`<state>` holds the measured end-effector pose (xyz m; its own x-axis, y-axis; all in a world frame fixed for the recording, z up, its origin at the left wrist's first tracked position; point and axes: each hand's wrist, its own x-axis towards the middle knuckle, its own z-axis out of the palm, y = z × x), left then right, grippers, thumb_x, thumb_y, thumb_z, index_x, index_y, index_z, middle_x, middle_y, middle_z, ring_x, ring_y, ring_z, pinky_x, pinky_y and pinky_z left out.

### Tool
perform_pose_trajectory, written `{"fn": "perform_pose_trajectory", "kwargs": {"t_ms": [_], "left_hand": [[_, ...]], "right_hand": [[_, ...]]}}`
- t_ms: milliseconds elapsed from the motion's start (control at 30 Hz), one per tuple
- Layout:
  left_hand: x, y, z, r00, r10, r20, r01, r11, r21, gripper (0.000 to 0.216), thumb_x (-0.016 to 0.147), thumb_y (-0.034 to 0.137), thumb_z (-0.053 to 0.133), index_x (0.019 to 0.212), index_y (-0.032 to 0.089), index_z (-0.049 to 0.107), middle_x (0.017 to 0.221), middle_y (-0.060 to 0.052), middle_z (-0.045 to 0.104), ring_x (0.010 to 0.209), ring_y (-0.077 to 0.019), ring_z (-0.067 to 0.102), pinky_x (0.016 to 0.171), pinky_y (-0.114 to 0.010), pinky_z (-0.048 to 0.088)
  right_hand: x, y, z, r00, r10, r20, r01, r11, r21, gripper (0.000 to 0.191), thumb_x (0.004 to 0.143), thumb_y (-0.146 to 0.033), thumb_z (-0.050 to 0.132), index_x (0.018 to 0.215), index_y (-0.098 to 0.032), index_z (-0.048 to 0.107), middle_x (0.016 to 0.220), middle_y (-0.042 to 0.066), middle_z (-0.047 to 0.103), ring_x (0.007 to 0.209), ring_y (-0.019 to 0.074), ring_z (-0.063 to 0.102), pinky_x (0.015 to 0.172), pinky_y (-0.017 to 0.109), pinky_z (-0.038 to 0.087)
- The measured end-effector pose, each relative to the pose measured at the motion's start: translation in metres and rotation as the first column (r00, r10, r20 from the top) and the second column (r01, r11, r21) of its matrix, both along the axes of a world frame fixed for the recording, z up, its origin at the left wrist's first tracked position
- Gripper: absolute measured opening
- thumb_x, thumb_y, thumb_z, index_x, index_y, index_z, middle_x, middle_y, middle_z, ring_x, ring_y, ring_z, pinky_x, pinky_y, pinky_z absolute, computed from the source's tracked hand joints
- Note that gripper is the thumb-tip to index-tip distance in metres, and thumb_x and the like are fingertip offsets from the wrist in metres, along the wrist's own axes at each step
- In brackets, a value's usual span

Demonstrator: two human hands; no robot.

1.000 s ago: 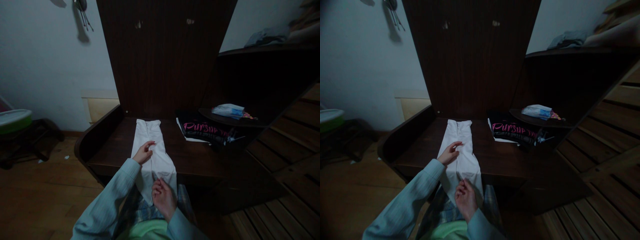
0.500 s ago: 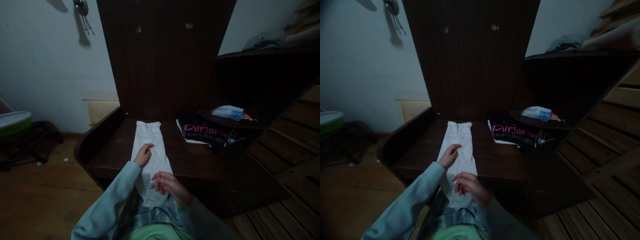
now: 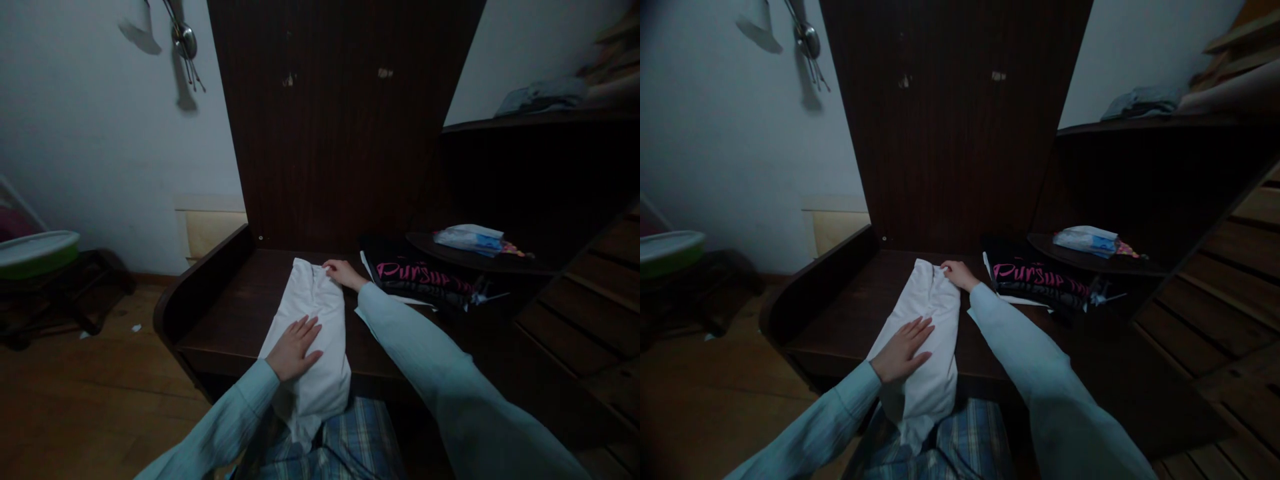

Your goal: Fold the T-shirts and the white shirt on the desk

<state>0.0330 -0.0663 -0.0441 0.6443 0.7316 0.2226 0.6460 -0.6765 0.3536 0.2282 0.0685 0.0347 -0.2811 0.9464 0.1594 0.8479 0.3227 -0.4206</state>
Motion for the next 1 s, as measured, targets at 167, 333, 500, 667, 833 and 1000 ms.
{"fn": "perform_pose_trajectory", "kwargs": {"t_ms": [167, 333, 500, 667, 833, 1000], "left_hand": [[-0.003, -0.009, 0.008, 1.0, -0.004, -0.018, 0.004, 1.0, -0.024, 0.055, 0.078, 0.04, 0.049, 0.129, 0.022, 0.039, 0.138, -0.009, 0.034, 0.128, -0.0276, 0.025, 0.102, -0.046, 0.024], [-0.001, -0.01, 0.016, 0.999, -0.024, -0.049, 0.02, 0.995, -0.095, 0.055, 0.077, 0.043, 0.049, 0.128, 0.026, 0.04, 0.139, -0.007, 0.033, 0.129, -0.0299, 0.023, 0.101, -0.049, 0.023], [-0.004, -0.009, 0.016, 0.999, -0.044, -0.002, 0.044, 0.993, -0.11, 0.054, 0.075, 0.045, 0.052, 0.125, 0.028, 0.043, 0.137, -0.006, 0.036, 0.128, -0.0294, 0.025, 0.102, -0.05, 0.021], [-0.005, -0.01, 0.018, 0.992, -0.006, 0.123, 0.022, 0.991, -0.131, 0.051, 0.075, 0.044, 0.053, 0.122, 0.024, 0.048, 0.135, -0.008, 0.039, 0.124, -0.0257, 0.032, 0.103, -0.043, 0.025], [-0.006, -0.011, 0.024, 0.979, 0.007, 0.206, 0.037, 0.977, -0.209, 0.047, 0.075, 0.042, 0.055, 0.118, 0.023, 0.051, 0.132, -0.007, 0.043, 0.123, -0.0239, 0.035, 0.103, -0.041, 0.026], [-0.011, -0.011, 0.03, 0.898, 0.048, 0.437, 0.117, 0.932, -0.344, 0.042, 0.076, 0.038, 0.054, 0.114, 0.019, 0.054, 0.121, -0.009, 0.053, 0.113, -0.021, 0.047, 0.099, -0.035, 0.033]], "right_hand": [[-0.005, 0.025, -0.002, 0.972, -0.074, 0.222, 0.089, 0.995, -0.055, 0.034, 0.076, -0.012, 0.05, 0.108, -0.021, 0.06, 0.107, 0.009, 0.062, 0.096, 0.0194, 0.058, 0.076, 0.025, 0.042], [-0.005, 0.035, -0.004, 0.955, -0.178, 0.238, 0.19, 0.981, -0.029, 0.024, 0.078, -0.01, 0.046, 0.093, -0.008, 0.065, 0.1, 0.021, 0.062, 0.095, 0.0262, 0.058, 0.076, 0.032, 0.042], [-0.011, 0.041, -0.009, 0.959, -0.239, 0.15, 0.241, 0.971, 0.007, 0.026, 0.079, -0.007, 0.044, 0.097, -0.009, 0.063, 0.102, 0.02, 0.062, 0.098, 0.0233, 0.057, 0.078, 0.029, 0.04], [-0.029, 0.051, -0.022, 0.97, -0.241, -0.01, 0.241, 0.969, -0.052, 0.025, 0.083, -0.023, 0.044, 0.093, -0.013, 0.065, 0.098, 0.012, 0.065, 0.089, 0.0175, 0.06, 0.07, 0.021, 0.04], [-0.042, 0.058, -0.038, 0.951, -0.275, -0.143, 0.248, 0.951, -0.184, 0.022, 0.072, -0.028, 0.058, 0.076, -0.009, 0.068, 0.081, 0.011, 0.068, 0.073, 0.0163, 0.061, 0.057, 0.019, 0.039], [-0.043, 0.067, -0.051, 0.895, -0.346, -0.281, 0.288, 0.93, -0.227, 0.02, 0.07, -0.021, 0.056, 0.081, -0.009, 0.067, 0.081, 0.009, 0.067, 0.068, 0.013, 0.06, 0.054, 0.018, 0.039]]}}
